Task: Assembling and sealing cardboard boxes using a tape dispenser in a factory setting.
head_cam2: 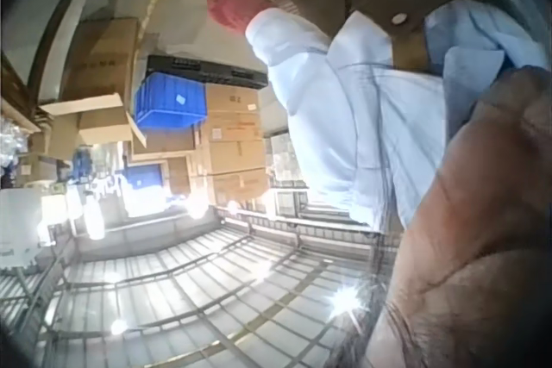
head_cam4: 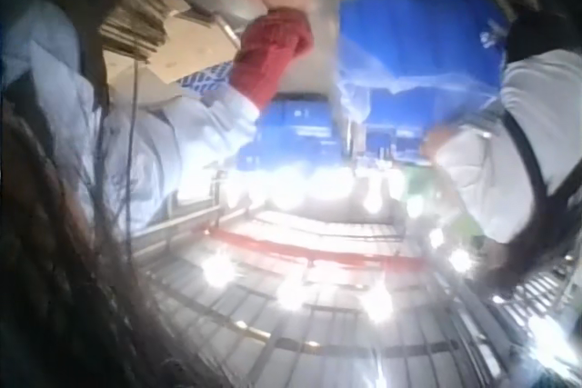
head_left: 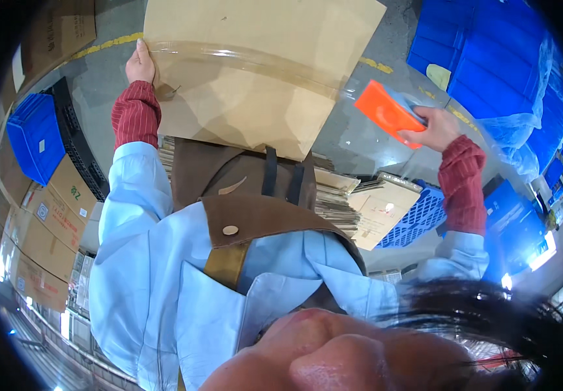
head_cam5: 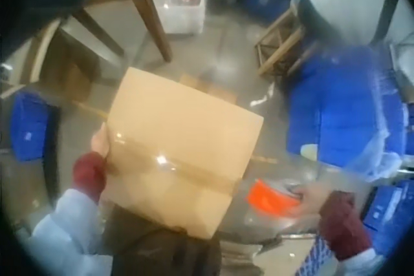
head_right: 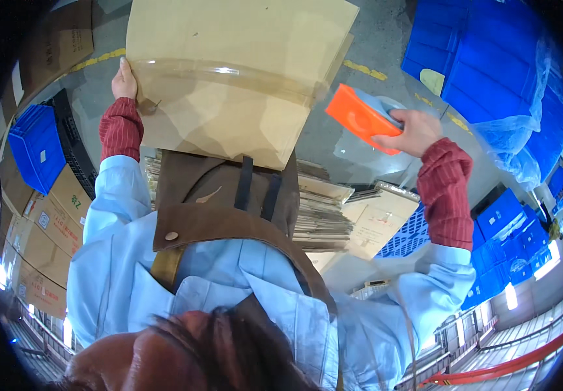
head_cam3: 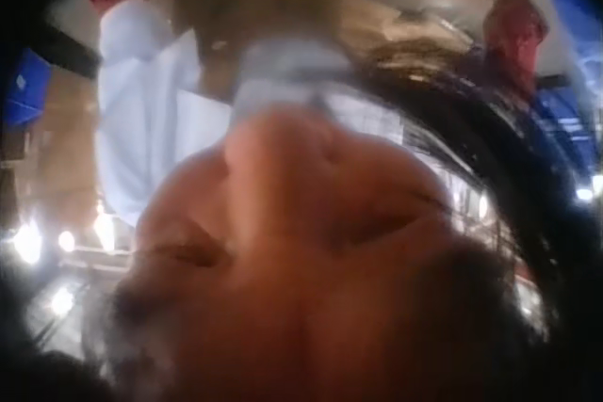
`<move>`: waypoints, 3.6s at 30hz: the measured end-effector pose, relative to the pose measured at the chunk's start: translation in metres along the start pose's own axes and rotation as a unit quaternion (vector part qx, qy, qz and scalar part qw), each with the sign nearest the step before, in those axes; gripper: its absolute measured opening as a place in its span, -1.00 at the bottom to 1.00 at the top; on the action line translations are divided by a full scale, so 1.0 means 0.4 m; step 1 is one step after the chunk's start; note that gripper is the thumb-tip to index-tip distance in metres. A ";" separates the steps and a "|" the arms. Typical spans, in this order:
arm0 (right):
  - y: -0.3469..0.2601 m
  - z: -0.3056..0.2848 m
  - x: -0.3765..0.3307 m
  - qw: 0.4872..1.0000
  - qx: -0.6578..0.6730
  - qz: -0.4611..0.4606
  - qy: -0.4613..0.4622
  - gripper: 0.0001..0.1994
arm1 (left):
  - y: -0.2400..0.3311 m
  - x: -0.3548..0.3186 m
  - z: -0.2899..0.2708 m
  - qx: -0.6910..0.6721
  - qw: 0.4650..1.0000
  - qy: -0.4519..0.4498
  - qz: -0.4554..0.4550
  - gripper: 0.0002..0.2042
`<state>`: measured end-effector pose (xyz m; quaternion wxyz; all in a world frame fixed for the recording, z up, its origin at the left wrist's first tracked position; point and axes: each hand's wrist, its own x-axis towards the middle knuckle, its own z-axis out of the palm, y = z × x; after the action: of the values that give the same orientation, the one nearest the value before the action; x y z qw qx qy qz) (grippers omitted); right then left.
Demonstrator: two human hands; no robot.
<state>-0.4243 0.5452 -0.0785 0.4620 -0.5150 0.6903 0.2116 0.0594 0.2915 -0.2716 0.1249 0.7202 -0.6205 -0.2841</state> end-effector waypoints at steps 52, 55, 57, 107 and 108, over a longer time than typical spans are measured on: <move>-0.403 0.230 -0.203 0.883 0.017 -0.113 0.456 -0.57 | 0.420 -0.345 -0.065 -0.482 0.646 -0.575 0.141 -0.44; -0.458 0.217 -0.193 0.878 0.040 -0.193 0.436 -0.56 | 0.407 -0.355 -0.090 -0.488 0.520 -0.698 0.074 -0.47; -0.466 0.224 -0.183 0.895 0.035 -0.199 0.398 -0.57 | 0.385 -0.359 -0.121 -0.445 0.509 -0.733 0.076 -0.63; -0.859 -0.147 0.120 0.957 0.171 -0.213 0.101 -0.63 | 0.083 0.048 -0.308 -0.472 0.741 -0.439 -0.187 -0.90; -0.833 -0.155 0.115 0.967 0.155 -0.179 0.097 -0.63 | 0.066 0.084 -0.305 -0.467 0.789 -0.346 -0.197 -0.90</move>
<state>-0.1502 0.3472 -0.0266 0.4978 -0.5702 0.6525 -0.0353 0.1088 0.2326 -0.1676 0.1645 0.5343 -0.2581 -0.7880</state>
